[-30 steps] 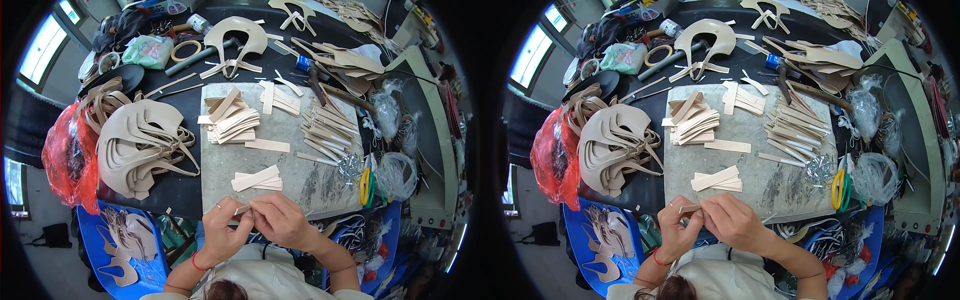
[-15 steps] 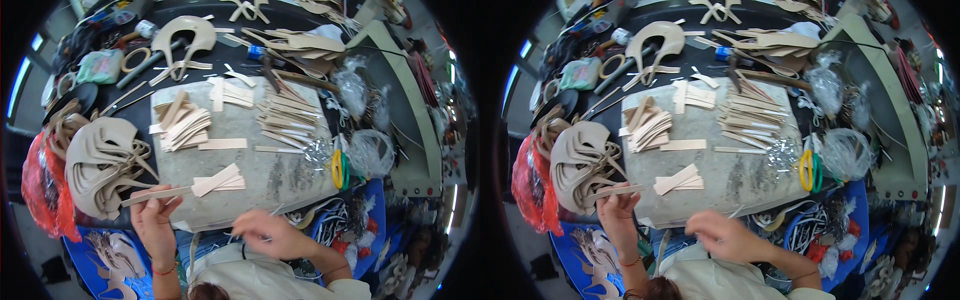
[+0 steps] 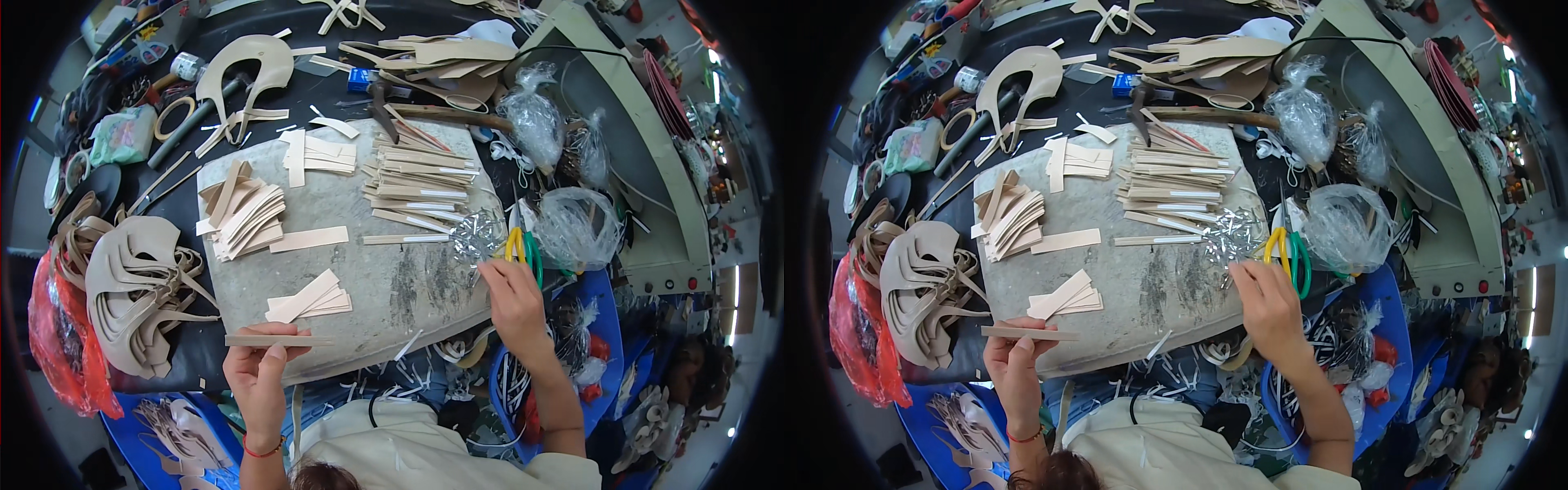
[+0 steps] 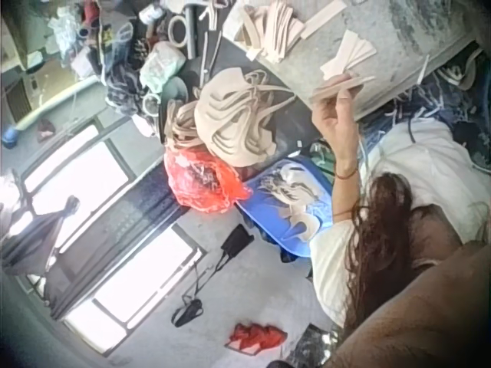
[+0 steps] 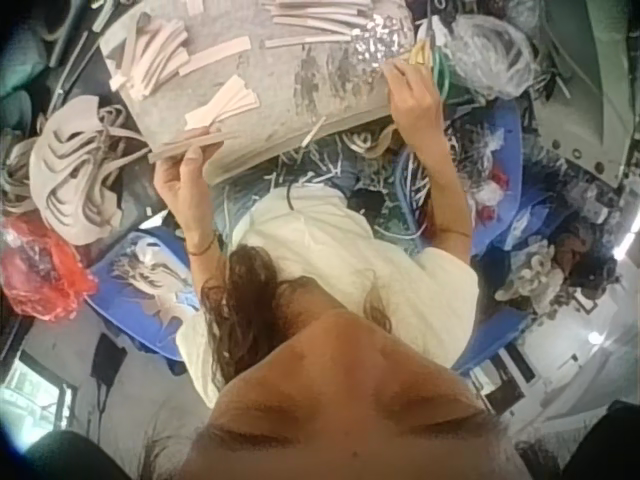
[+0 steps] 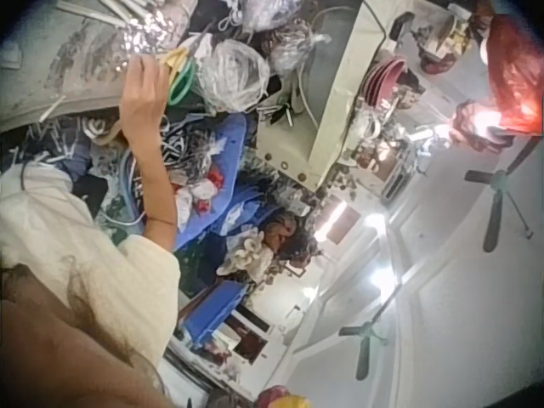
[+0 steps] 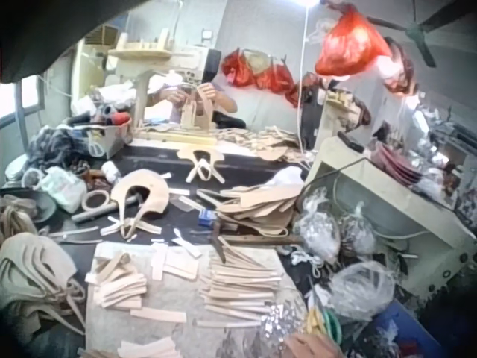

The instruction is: The person sits at a cluttered workbench and repeatedly picks up beige shoe components and small rectangular strips. They align the strips with the shoe parts, seemingly checking fit or preparing for attachment, and place them back on the table. The process is repetitive, involving handling individual items one at a time without visible tools.

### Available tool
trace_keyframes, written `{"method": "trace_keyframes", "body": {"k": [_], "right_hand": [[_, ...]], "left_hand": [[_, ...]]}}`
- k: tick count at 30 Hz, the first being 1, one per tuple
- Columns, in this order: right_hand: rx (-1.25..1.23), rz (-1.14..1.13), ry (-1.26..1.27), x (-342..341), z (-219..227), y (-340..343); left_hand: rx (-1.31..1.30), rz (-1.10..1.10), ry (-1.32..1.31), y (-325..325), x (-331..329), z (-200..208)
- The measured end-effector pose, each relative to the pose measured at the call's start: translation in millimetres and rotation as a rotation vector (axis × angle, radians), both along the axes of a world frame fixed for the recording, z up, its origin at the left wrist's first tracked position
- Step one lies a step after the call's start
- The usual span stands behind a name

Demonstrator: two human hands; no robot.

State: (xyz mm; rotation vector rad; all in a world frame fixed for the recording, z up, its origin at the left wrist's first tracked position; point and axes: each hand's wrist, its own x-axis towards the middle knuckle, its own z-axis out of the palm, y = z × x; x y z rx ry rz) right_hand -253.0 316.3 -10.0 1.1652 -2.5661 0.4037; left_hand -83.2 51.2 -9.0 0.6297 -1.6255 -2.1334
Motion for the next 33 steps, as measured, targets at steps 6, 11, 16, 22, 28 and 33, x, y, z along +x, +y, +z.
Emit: {"method": "trace_keyframes", "body": {"k": [6,11,16,22,28,33], "right_hand": [[0.185,0.059,0.026,-17,-4,0],[-0.136,0.039,-0.275,-18,4,-3],[-0.355,-0.098,-0.604,-10,9,-17],[-0.606,-0.100,-1.416,27,22,-58],[-0.334,0.162,-1.453,47,24,-100],[-0.264,0.206,-1.406,45,22,-107]], "left_hand": [[0.006,-0.072,0.013,13,-5,1],[0.076,-0.068,-0.058,18,-6,-2],[0.081,-0.084,-0.032,13,-4,-2],[0.264,-0.154,-0.059,7,0,-9],[0.322,-0.221,-0.079,2,-2,-7],[0.326,-0.240,-0.071,1,0,-10]]}}
